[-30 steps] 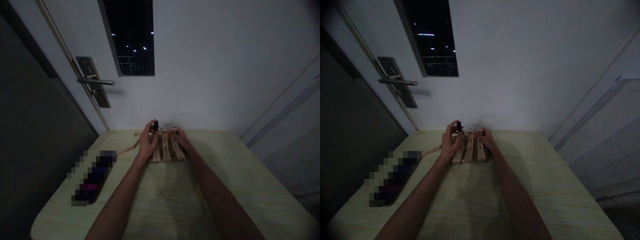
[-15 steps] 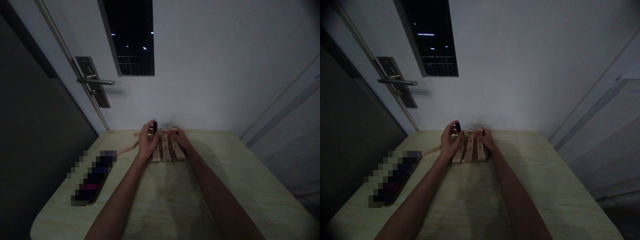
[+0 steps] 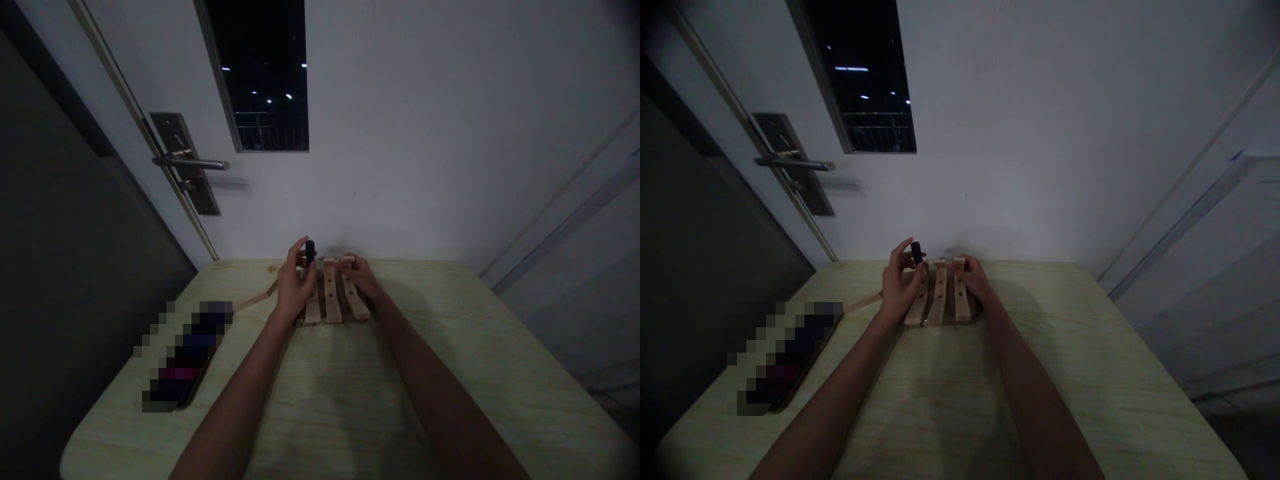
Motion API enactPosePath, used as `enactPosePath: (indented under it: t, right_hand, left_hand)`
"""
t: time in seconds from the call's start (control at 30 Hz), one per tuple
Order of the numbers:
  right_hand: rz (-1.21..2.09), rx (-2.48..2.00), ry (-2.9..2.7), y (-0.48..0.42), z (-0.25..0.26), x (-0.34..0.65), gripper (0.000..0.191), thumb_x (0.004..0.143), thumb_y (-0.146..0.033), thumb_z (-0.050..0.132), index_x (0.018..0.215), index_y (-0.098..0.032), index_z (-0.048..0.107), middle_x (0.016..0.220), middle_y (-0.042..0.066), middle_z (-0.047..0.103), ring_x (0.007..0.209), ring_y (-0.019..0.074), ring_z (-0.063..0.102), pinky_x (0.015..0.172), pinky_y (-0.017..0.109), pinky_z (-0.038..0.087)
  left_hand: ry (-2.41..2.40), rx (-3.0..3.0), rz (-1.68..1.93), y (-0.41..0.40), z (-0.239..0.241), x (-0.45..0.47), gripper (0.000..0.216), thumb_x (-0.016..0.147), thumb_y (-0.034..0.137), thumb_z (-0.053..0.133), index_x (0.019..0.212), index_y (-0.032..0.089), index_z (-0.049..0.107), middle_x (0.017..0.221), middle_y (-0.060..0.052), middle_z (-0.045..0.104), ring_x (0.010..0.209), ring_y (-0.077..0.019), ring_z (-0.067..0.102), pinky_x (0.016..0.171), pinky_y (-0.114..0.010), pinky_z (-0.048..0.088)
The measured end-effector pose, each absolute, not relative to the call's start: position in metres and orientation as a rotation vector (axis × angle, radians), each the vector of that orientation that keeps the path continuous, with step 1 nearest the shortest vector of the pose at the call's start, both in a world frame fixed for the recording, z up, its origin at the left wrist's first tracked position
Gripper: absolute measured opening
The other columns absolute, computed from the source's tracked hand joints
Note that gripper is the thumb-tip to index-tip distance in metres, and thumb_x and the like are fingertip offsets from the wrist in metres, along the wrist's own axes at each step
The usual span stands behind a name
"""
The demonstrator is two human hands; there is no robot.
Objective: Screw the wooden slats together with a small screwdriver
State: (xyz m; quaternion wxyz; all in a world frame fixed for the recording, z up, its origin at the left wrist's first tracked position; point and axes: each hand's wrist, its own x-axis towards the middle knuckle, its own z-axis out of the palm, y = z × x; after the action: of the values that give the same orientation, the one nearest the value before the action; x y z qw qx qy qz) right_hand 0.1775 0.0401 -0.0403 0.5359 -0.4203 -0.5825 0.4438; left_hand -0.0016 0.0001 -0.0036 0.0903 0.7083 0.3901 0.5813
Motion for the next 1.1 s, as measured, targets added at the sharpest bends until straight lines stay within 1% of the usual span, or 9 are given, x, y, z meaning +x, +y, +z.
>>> enactPosePath:
  t: [0.13,0.23,0.4,0.47,0.57,0.7,0.8,1.0,1.1]
  right_hand:
    - [1.053,-1.002,-1.393,0.0409,-0.0414,0.1784,0.034,0.064,-0.047,0.069,0.072,-0.019,0.051,0.064,-0.004,0.05,0.06,0.0106,0.045,0.057,0.024,0.038]
    - [1.052,-1.0,-1.399,0.0413,-0.0425,0.179,0.034,0.064,-0.047,0.069,0.071,-0.02,0.05,0.063,-0.004,0.049,0.059,0.0105,0.044,0.056,0.024,0.037]
    - [1.057,-0.991,-1.396,0.0415,-0.043,0.1784,0.034,0.064,-0.048,0.068,0.071,-0.02,0.051,0.065,-0.004,0.05,0.06,0.0109,0.045,0.057,0.025,0.038]
    - [1.05,-0.994,-1.393,0.0416,-0.0428,0.1782,0.033,0.064,-0.047,0.069,0.071,-0.02,0.051,0.065,-0.004,0.049,0.06,0.0107,0.045,0.057,0.024,0.038]
    - [1.045,-1.004,-1.392,0.0419,-0.0426,0.1784,0.034,0.064,-0.047,0.069,0.07,-0.02,0.05,0.064,-0.004,0.048,0.059,0.0105,0.044,0.057,0.024,0.037]
    - [1.048,-1.004,-1.395,0.0414,-0.0422,0.1785,0.034,0.065,-0.047,0.069,0.07,-0.02,0.05,0.064,-0.004,0.048,0.059,0.0104,0.043,0.057,0.024,0.037]
    - [1.047,-1.003,-1.392,0.0407,-0.0421,0.1781,0.034,0.064,-0.047,0.069,0.07,-0.02,0.049,0.064,-0.004,0.048,0.059,0.0103,0.043,0.056,0.024,0.036]
    - [1.038,-1.008,-1.389,0.0425,-0.0436,0.178,0.034,0.063,-0.048,0.069,0.07,-0.02,0.05,0.063,-0.004,0.048,0.059,0.0101,0.043,0.057,0.024,0.036]
    - [1.038,-1.009,-1.392,0.0425,-0.043,0.1782,0.034,0.063,-0.047,0.069,0.069,-0.02,0.05,0.062,-0.005,0.048,0.059,0.0101,0.043,0.057,0.024,0.036]
  left_hand:
    - [1.078,2.185,1.726,-0.0001,-0.0021,-0.0017,0.047,0.087,0.019,0.05,0.132,0.023,0.04,0.109,-0.009,0.065,0.088,-0.0164,0.064,0.077,-0.033,0.053]
    - [1.06,2.207,1.722,0.0002,-0.002,-0.0019,0.045,0.088,0.019,0.048,0.131,0.023,0.041,0.11,-0.009,0.064,0.093,-0.0176,0.063,0.079,-0.034,0.053]
    - [1.136,2.254,1.763,0.0009,-0.0009,-0.0019,0.039,0.084,0.023,0.058,0.122,0.023,0.05,0.108,-0.007,0.058,0.093,-0.017,0.057,0.074,-0.03,0.052]
    - [1.178,2.251,1.804,0.0011,-0.0002,-0.0018,0.038,0.083,0.022,0.06,0.12,0.023,0.052,0.103,-0.006,0.055,0.091,-0.0163,0.055,0.072,-0.029,0.051]
    - [1.222,2.221,1.853,0.0012,0.0002,-0.0019,0.038,0.082,0.021,0.06,0.12,0.023,0.052,0.095,-0.004,0.053,0.081,-0.0142,0.054,0.07,-0.028,0.05]
    - [1.226,2.222,1.844,0.0009,-0.0003,-0.0026,0.039,0.083,0.021,0.059,0.121,0.024,0.052,0.091,-0.003,0.054,0.075,-0.0128,0.053,0.07,-0.028,0.049]
    - [1.203,2.219,1.827,0.0004,-0.0002,-0.003,0.041,0.084,0.021,0.058,0.124,0.024,0.05,0.092,-0.003,0.054,0.074,-0.0124,0.053,0.071,-0.028,0.049]
    - [1.208,2.169,1.814,-0.0002,-0.0011,-0.0019,0.049,0.082,0.02,0.058,0.129,0.023,0.044,0.1,-0.005,0.058,0.076,-0.0132,0.054,0.074,-0.03,0.049]
    - [1.21,2.083,1.809,0.0005,-0.0031,-0.0012,0.053,0.079,0.018,0.059,0.13,0.022,0.042,0.098,-0.004,0.059,0.074,-0.0125,0.055,0.071,-0.028,0.049]
